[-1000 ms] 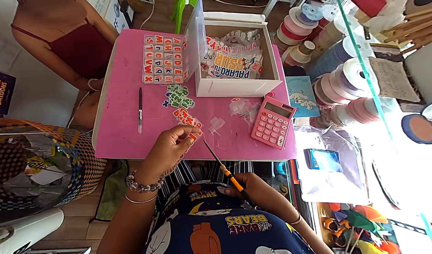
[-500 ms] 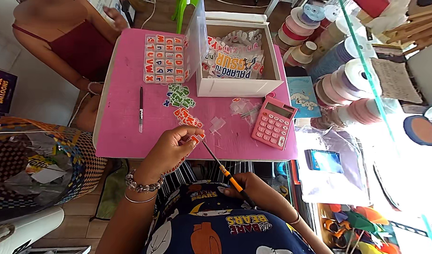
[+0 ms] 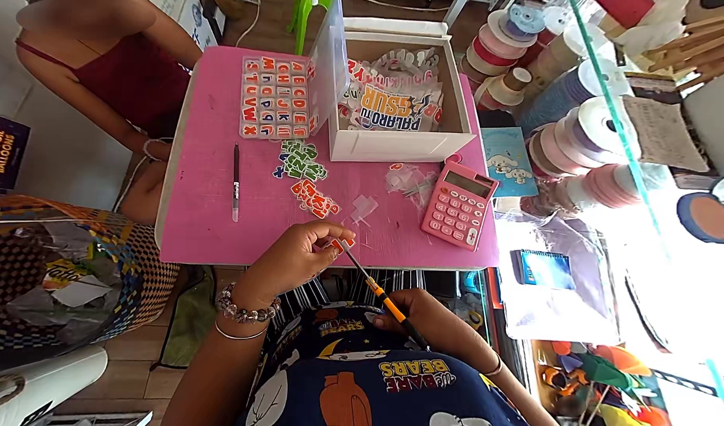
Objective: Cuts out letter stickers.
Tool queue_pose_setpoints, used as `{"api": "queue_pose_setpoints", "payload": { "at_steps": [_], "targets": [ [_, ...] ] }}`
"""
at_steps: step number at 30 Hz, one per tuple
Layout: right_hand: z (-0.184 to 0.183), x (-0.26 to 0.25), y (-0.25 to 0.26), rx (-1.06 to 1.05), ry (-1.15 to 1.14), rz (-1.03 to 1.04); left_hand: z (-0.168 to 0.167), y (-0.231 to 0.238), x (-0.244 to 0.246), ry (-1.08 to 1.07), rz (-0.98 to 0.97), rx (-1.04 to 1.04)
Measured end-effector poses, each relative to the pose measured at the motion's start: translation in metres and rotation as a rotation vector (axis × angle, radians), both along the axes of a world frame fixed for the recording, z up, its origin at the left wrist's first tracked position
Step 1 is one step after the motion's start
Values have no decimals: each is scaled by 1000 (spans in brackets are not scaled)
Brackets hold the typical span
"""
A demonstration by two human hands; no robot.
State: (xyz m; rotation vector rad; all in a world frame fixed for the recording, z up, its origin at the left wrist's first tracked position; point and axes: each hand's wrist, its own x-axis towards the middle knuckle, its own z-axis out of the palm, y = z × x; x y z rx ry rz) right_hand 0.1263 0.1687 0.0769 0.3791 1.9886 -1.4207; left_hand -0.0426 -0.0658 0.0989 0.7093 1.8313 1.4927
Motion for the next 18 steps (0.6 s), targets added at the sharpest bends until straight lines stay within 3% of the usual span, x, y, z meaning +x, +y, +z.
{"api": "queue_pose_setpoints", "payload": {
  "at_steps": [18],
  "targets": [
    [-2,0,-1,52,15,-3,2,1,0,-14,-6,-27]
  ]
}}
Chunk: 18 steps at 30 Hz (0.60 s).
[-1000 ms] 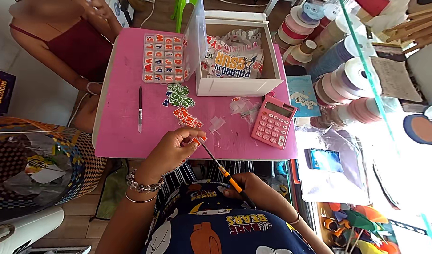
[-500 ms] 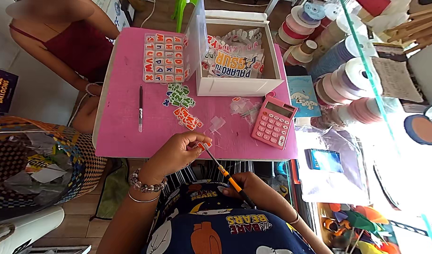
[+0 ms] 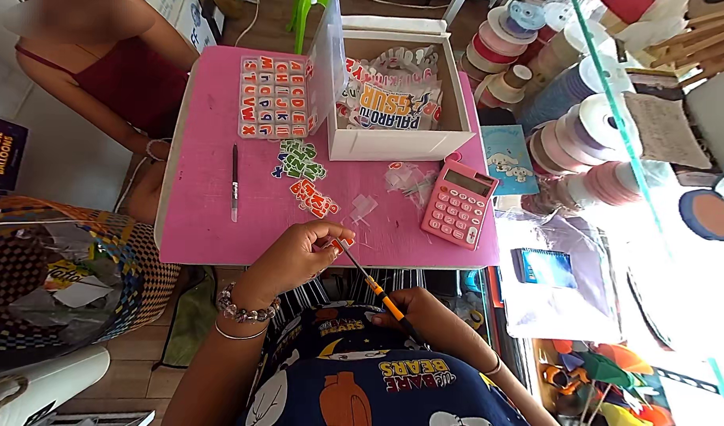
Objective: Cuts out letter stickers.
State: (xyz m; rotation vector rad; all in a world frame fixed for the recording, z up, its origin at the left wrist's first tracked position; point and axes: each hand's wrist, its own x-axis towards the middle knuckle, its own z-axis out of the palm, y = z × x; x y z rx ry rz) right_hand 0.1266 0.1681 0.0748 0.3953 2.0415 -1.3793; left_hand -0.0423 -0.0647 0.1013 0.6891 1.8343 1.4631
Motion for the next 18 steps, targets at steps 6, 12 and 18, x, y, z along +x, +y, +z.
{"api": "queue_pose_setpoints", "payload": {
  "at_steps": [6,12,18],
  "targets": [
    [-3,1,1,29,-15,-6,-3,2,-6,85,93,-92],
    [-1,1,1,83,-44,22,-12,10,-22,448,193,-376],
    [0,2,2,106,-36,39,-16,11,-21,561,290,-391]
  ]
}}
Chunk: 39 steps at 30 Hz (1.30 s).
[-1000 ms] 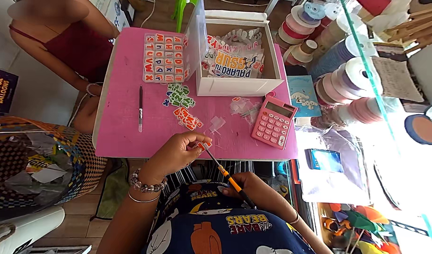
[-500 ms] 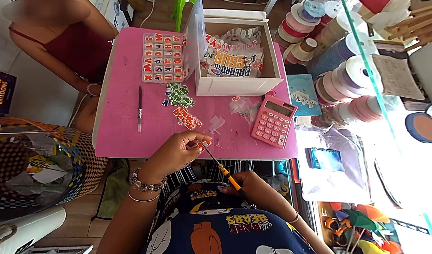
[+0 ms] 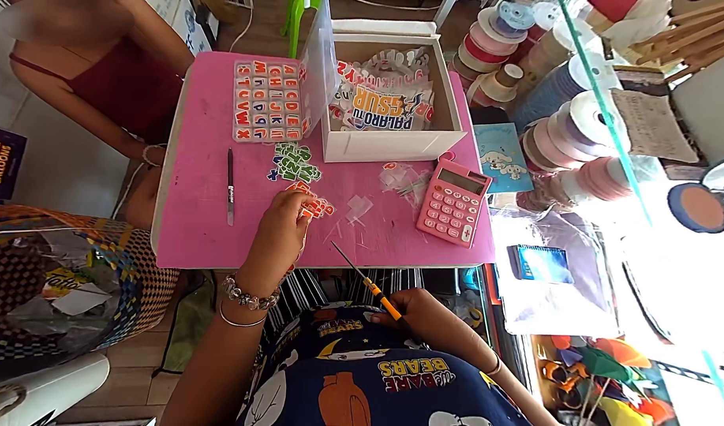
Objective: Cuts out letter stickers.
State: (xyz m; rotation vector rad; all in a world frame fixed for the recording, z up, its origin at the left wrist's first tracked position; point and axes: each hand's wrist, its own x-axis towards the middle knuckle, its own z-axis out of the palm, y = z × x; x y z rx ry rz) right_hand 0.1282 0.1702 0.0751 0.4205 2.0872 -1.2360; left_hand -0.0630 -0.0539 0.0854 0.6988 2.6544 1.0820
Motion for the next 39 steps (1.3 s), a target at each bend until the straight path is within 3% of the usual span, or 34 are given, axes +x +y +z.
{"api": "queue_pose_setpoints", "payload": {
  "at_steps": [4,12,14,39],
  "targets": [
    [0,-2,0,-4,-4,9,5,-9,3,-131,59,123],
    [2,-8,3,-55,-60,73,3,-21,7,-517,-94,378],
    [2,-8,4,-55,-72,76,7,-21,6,-610,-122,359],
    [2,-6,2,-97,-69,48,16,-7,12,-680,-305,222]
  ]
}}
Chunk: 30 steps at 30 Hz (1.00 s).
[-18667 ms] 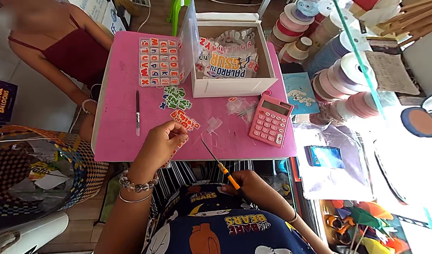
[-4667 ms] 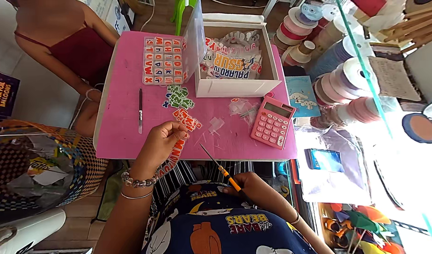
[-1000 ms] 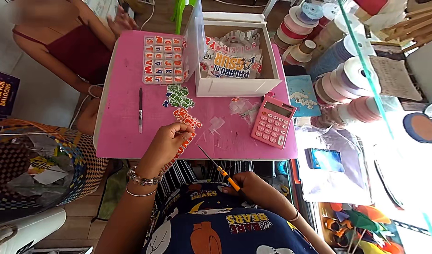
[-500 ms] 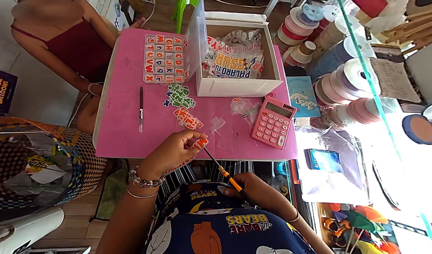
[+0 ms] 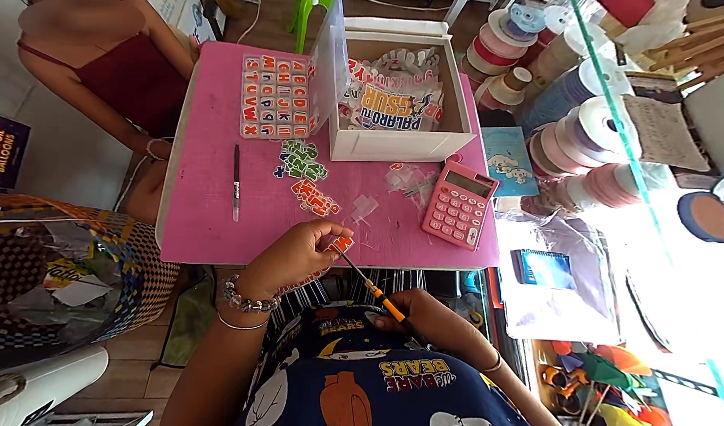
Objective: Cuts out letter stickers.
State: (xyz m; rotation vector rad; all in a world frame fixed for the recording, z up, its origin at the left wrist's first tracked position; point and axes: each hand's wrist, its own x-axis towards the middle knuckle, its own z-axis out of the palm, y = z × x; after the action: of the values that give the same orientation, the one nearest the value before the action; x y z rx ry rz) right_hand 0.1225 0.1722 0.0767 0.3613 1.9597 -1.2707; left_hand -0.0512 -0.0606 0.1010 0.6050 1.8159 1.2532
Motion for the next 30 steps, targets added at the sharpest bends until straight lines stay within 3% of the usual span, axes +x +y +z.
{"api": "queue_pose_setpoints", "payload": {
  "at_steps": [30],
  "targets": [
    [-3,1,0,60,38,-18,2,4,0,8,-40,-14]
  ]
}}
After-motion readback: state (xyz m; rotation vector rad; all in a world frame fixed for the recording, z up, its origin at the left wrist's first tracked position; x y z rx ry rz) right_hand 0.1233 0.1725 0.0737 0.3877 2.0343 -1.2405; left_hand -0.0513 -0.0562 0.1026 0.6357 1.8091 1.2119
